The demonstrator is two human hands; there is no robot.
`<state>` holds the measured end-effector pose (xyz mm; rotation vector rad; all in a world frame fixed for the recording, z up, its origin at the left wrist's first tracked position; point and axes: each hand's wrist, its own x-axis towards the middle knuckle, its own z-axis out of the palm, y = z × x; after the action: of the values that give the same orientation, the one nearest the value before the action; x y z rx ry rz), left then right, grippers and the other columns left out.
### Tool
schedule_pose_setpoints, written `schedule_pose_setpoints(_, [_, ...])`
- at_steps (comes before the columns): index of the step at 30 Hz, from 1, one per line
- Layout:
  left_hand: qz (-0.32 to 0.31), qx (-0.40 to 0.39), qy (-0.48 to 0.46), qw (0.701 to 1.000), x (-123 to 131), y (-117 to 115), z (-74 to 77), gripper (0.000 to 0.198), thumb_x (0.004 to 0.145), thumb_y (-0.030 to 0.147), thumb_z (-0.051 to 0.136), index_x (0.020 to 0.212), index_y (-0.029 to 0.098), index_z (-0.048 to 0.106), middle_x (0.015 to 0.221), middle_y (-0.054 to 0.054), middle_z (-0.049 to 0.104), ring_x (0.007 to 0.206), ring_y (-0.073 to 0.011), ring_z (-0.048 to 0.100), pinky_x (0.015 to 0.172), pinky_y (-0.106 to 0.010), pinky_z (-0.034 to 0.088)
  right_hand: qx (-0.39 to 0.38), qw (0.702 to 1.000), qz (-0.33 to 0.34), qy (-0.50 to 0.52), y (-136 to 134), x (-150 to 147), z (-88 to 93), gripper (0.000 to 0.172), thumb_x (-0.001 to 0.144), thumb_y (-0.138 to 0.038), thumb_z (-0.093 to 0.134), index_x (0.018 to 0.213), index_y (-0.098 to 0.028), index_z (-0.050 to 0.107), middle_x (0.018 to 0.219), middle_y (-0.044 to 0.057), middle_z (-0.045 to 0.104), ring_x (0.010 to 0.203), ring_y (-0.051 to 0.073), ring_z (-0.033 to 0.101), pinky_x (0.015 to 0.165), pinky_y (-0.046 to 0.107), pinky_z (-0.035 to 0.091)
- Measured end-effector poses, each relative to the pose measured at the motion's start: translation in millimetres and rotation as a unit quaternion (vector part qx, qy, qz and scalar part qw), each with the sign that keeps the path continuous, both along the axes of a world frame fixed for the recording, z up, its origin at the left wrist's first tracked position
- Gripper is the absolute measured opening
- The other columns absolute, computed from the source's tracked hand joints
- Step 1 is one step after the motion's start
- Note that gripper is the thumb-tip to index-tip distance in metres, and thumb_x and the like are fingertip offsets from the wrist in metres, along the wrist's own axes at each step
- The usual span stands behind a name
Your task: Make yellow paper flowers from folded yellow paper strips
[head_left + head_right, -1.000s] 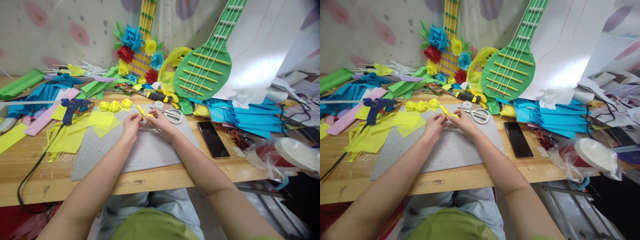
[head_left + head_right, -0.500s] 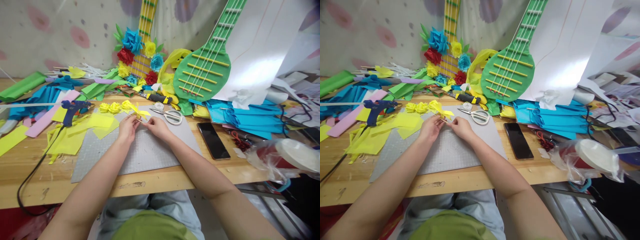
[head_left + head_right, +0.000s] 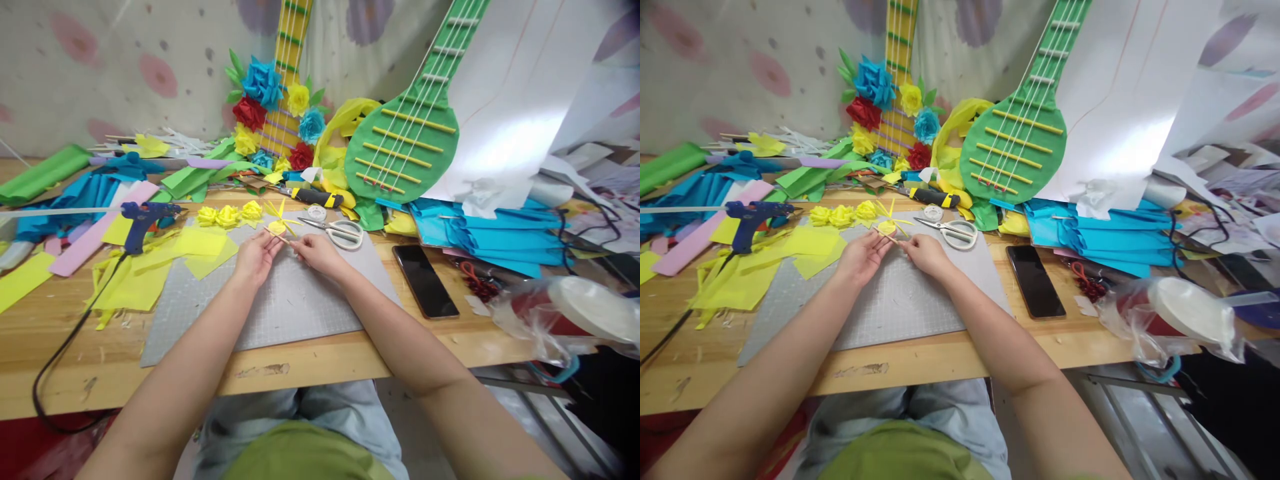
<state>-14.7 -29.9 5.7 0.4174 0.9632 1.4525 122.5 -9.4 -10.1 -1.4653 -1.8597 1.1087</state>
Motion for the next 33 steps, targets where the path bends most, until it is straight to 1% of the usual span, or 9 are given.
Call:
schedule_pose_setpoints(4, [-0.004,0.011,0.005,1.000,0,-1,-0.7,0.016,0.076,0.002,0.046,0.078,0.011,0.059,0.087,-0.009,0.068,0.085,-0.0139,0.065,0.087,-0.029,0.049,-0.013,1.000,0.007,-0.004,0,2,1.4,0.035,0.079,-0.047,0.049,0.060,-0.018,0.055,0.051,-0.002,0.054,0.044,0.008,0.043,0.048,0.023,0.030])
schedule_pose_setpoints(9, [0.004,0.005,0.037,0.999,2,0,-4.9,0.011,0.076,0.004,0.051,0.078,0.011,0.060,0.086,-0.007,0.068,0.082,-0.0127,0.066,0.087,-0.029,0.049,-0.044,0.999,0.017,0.022,-1,1,2.4,0.034,0.080,-0.044,0.047,0.061,-0.017,0.056,0.049,-0.003,0.052,0.042,0.006,0.042,0.046,0.021,0.031])
schedule_pose_setpoints(16, [0.034,-0.007,0.043,0.998,4,-1,-5.3,0.007,0.073,0.004,0.057,0.071,0.011,0.056,0.076,-0.005,0.067,0.077,-0.0135,0.067,0.083,-0.031,0.051,-0.082,0.996,0.023,0.029,3,1,-0.5,0.041,0.081,-0.050,0.046,0.059,-0.016,0.055,0.044,-0.003,0.048,0.037,0.005,0.036,0.045,0.021,0.029])
schedule_pose_setpoints(19, [0.056,-0.017,0.047,0.997,4,0,-3.3,0.008,0.073,0.005,0.058,0.072,0.012,0.054,0.072,-0.003,0.067,0.072,-0.0126,0.067,0.079,-0.030,0.052,-0.048,0.999,0.022,0.011,1,2,0.9,0.041,0.082,-0.050,0.042,0.062,-0.016,0.054,0.048,-0.003,0.050,0.042,0.006,0.039,0.047,0.021,0.030])
schedule_pose_setpoints(22, [0.090,-0.027,0.051,0.994,3,3,-2.6,0.010,0.072,0.004,0.059,0.073,0.012,0.054,0.069,-0.002,0.066,0.069,-0.0122,0.066,0.077,-0.029,0.051,0.040,0.999,0.019,0.001,-4,0,2.4,0.030,0.079,-0.045,0.050,0.071,-0.016,0.054,0.061,-0.003,0.055,0.053,0.007,0.044,0.052,0.020,0.031])
schedule_pose_setpoints(24, [0.100,-0.025,0.052,0.993,2,5,-2.9,0.010,0.071,0.005,0.060,0.073,0.013,0.055,0.067,-0.001,0.066,0.067,-0.0121,0.066,0.076,-0.029,0.051,0.076,0.997,0.015,-0.006,-6,-3,3.2,0.022,0.076,-0.038,0.055,0.075,-0.017,0.053,0.065,-0.004,0.056,0.058,0.008,0.046,0.055,0.019,0.032])
schedule_pose_setpoints(26, [0.102,-0.019,0.048,0.993,0,6,-3.3,0.010,0.070,0.005,0.061,0.072,0.013,0.055,0.065,-0.001,0.065,0.064,-0.0117,0.065,0.076,-0.029,0.051,0.079,0.997,0.014,-0.017,-8,-5,4.3,0.018,0.078,-0.035,0.053,0.073,-0.017,0.053,0.064,-0.004,0.055,0.058,0.008,0.046,0.056,0.019,0.032])
schedule_pose_setpoints(29, [0.106,-0.013,0.039,0.993,-1,6,-3.3,0.011,0.069,0.005,0.062,0.069,0.013,0.054,0.061,-0.001,0.064,0.059,-0.0103,0.063,0.073,-0.028,0.050,0.072,0.996,0.020,-0.039,-9,-7,7.2,0.021,0.082,-0.033,0.048,0.071,-0.017,0.054,0.059,-0.004,0.054,0.056,0.008,0.046,0.056,0.019,0.031])
schedule_pose_setpoints(33, [0.114,-0.012,0.028,0.993,-1,7,-3.1,0.013,0.069,0.004,0.061,0.065,0.013,0.052,0.056,0.001,0.062,0.053,-0.0080,0.060,0.067,-0.024,0.049,0.052,0.996,0.042,-0.066,-10,-10,11.4,0.026,0.087,-0.031,0.040,0.073,-0.017,0.056,0.056,-0.004,0.054,0.054,0.007,0.047,0.056,0.019,0.031])
